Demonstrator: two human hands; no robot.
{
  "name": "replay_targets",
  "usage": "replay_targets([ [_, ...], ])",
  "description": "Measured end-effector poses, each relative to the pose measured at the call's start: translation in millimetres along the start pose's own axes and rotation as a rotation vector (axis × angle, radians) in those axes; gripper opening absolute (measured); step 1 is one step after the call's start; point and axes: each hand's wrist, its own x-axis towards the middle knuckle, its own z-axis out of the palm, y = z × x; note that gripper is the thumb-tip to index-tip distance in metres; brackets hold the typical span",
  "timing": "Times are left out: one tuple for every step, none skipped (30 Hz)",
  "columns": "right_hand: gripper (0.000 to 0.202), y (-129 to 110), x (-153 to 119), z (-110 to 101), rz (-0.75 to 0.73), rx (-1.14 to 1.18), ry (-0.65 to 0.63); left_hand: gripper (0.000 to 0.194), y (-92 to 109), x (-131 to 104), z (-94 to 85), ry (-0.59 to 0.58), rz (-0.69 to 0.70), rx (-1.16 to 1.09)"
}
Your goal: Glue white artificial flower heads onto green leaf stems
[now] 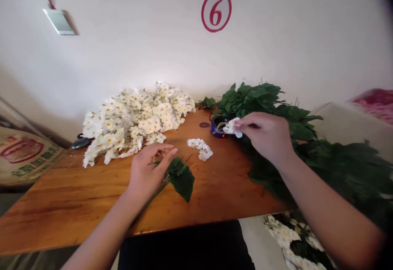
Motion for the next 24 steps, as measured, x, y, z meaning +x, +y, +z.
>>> replay_targets([
  [0.007,15,20,-3,-0.045,-0.111,-0.044,0.017,-10,8,2.1,-0.127,0.0,0.136],
  [0.008,30,37,-2,-0.079,-0.21,-0.117,0.018,-18,13,5.6,-0.258,-0.007,0.257],
  [0.012,46,51,1,-0.099,-0.293,-0.17,0.021,-25,17,10.0,-0.364,-0.013,0.362],
  [0.014,61,63,6,-0.11,-0.364,-0.243,0.025,-30,19,14.8,-0.442,-0.016,0.451],
  [0.015,75,73,13,-0.111,-0.425,-0.316,0.028,-34,19,19.6,-0.488,-0.018,0.521],
  [0.016,88,80,20,-0.099,-0.464,-0.376,0.031,-37,18,23.9,-0.508,-0.015,0.57],
  [0.016,100,85,28,-0.087,-0.499,-0.433,0.034,-39,17,27.4,-0.517,-0.009,0.599],
  [0.017,109,89,35,-0.077,-0.537,-0.474,0.035,-41,16,30.2,-0.525,-0.002,0.613],
  [0.018,117,91,41,-0.069,-0.571,-0.503,0.035,-42,14,32.3,-0.535,0.003,0.619],
  [0.02,124,93,46,-0.065,-0.604,-0.522,0.035,-44,13,33.8,-0.552,0.004,0.626],
  [0.021,130,94,51,-0.064,-0.633,-0.533,0.034,-45,12,34.9,-0.579,0.003,0.636],
  [0.022,134,95,54,-0.064,-0.655,-0.541,0.033,-47,12,35.8,-0.61,0.001,0.651],
  [0.023,139,95,57,-0.066,-0.669,-0.551,0.031,-48,12,36.7,-0.645,-0.001,0.666],
  [0.024,142,95,59,-0.068,-0.679,-0.56,0.03,-50,13,37.5,-0.677,-0.004,0.681],
  [0.024,146,95,60,-0.071,-0.689,-0.571,0.028,-51,13,38.4,-0.705,-0.006,0.693],
  [0.024,149,95,61,-0.073,-0.696,-0.581,0.027,-51,14,39.4,-0.723,-0.007,0.7],
  [0.024,152,94,62,-0.075,-0.702,-0.589,0.026,-51,15,40.3,-0.736,-0.011,0.706],
  [0.023,155,94,62,-0.076,-0.704,-0.596,0.024,-51,16,41.2,-0.747,-0.019,0.711],
  [0.023,157,93,63,-0.075,-0.704,-0.601,0.022,-50,17,42.0,-0.755,-0.03,0.714],
  [0.023,159,93,63,-0.073,-0.702,-0.605,0.019,-50,18,42.7,-0.761,-0.042,0.716],
  [0.023,161,93,64,-0.07,-0.7,-0.609,0.017,-49,18,43.6,-0.766,-0.053,0.717],
  [0.024,162,93,64,-0.066,-0.698,-0.612,0.016,-48,18,44.5,-0.77,-0.062,0.718],
  [0.024,163,93,64,-0.063,-0.697,-0.614,0.015,-47,18,45.7,-0.774,-0.066,0.722],
  [0.024,163,93,64,-0.06,-0.696,-0.615,0.016,-47,17,47.1,-0.775,-0.064,0.732],
])
